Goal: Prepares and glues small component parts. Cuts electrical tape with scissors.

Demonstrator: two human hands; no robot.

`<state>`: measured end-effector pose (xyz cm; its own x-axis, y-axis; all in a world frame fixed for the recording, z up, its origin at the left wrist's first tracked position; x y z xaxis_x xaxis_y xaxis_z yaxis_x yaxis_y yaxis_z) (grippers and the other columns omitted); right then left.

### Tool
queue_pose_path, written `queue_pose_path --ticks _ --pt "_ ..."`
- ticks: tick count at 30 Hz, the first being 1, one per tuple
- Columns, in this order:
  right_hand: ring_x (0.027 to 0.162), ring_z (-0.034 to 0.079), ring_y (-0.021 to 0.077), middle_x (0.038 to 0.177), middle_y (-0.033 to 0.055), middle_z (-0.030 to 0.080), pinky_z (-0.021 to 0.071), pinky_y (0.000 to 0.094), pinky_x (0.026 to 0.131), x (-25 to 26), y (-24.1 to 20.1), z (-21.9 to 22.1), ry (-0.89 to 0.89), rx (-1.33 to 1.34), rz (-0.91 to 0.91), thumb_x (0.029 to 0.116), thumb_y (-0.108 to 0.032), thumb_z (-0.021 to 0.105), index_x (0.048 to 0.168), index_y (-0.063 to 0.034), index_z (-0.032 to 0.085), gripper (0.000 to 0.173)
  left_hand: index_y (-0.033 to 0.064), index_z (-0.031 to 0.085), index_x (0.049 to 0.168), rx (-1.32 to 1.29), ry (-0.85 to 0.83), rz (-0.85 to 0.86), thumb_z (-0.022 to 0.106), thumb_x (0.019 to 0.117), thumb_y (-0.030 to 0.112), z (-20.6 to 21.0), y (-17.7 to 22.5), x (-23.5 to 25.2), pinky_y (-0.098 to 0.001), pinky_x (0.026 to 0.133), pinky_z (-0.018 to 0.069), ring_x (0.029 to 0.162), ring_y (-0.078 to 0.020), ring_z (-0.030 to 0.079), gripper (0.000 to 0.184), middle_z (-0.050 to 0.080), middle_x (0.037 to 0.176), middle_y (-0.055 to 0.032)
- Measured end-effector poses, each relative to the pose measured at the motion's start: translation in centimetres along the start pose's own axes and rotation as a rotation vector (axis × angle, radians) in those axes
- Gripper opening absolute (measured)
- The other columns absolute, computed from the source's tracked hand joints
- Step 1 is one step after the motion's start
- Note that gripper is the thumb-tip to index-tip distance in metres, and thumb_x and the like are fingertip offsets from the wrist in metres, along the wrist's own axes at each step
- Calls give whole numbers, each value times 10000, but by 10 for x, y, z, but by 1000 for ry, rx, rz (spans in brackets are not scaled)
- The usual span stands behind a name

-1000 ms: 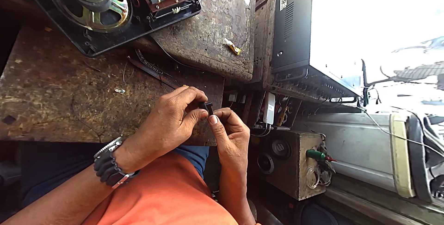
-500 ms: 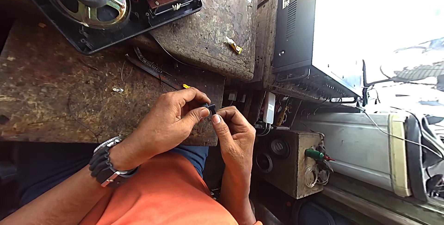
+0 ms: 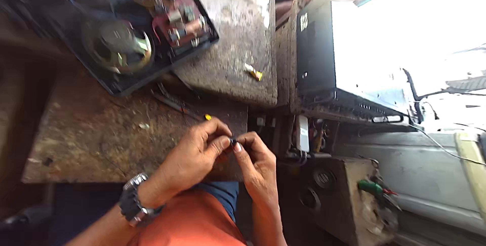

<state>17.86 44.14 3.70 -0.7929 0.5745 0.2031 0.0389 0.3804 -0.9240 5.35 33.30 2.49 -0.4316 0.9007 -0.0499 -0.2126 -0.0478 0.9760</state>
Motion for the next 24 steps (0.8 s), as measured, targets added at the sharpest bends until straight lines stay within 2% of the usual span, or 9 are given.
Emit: queue_pose_path --ticks 5,8,12,16,19,22,24 --pt "818 645 99 925 32 666 573 253 710 23 -14 15 -9 20 -130 996 -176 614 1002 -40 695 159 39 665 1182 221 110 185 535 1069 183 -19 23 -4 -303 767 637 848 -115 713 224 710 1036 -40" --pt "879 649 114 947 44 665 577 274 766 43 -35 28 -43 26 -200 997 -156 620 988 -37 690 138 1 678 1212 371 208 343 634 1024 211 -34 44 -11 -276 834 629 949 -98 714 285 710 1136 -78" --pt "938 648 145 955 65 672 566 309 835 75 -71 56 -105 35 -348 998 -162 633 985 -28 694 148 -6 693 1233 502 380 441 703 967 133 -62 80 -27 -290 896 623 1027 -109 712 300 712 1191 -81" --pt "957 649 183 947 74 677 561 342 859 102 -107 90 -180 8 -504 987 -187 647 995 -37 711 163 -7 661 1241 592 535 543 708 951 87 -90 113 -52 -296 878 627 994 -86 712 308 712 1178 -46" --pt "946 637 204 937 77 660 552 361 854 117 -129 114 -268 35 -553 991 -187 646 996 -35 709 165 84 610 1231 667 613 602 701 969 129 -107 132 -69 -255 847 621 965 -37 691 281 690 1131 51" --pt "952 651 208 953 97 675 559 372 866 124 -139 130 -339 89 -556 995 -176 641 1004 -14 713 176 85 622 1206 767 671 632 707 967 167 -119 141 -80 -245 816 626 931 -45 698 267 698 1103 44" --pt "917 658 164 946 78 684 568 335 832 124 -133 140 -384 145 -511 1006 -170 633 1013 -16 717 176 93 637 1199 815 704 646 713 968 202 -124 138 -87 -250 804 634 908 -60 712 266 715 1083 38"
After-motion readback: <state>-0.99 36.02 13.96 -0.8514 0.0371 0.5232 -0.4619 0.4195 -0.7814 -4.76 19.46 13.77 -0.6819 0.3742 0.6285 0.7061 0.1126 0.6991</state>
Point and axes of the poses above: each hand's wrist, its own x-axis towards the middle knuckle, its own z-axis out of the palm, y = z × x, the point moved 5 cm from there along x, towards the middle knuckle
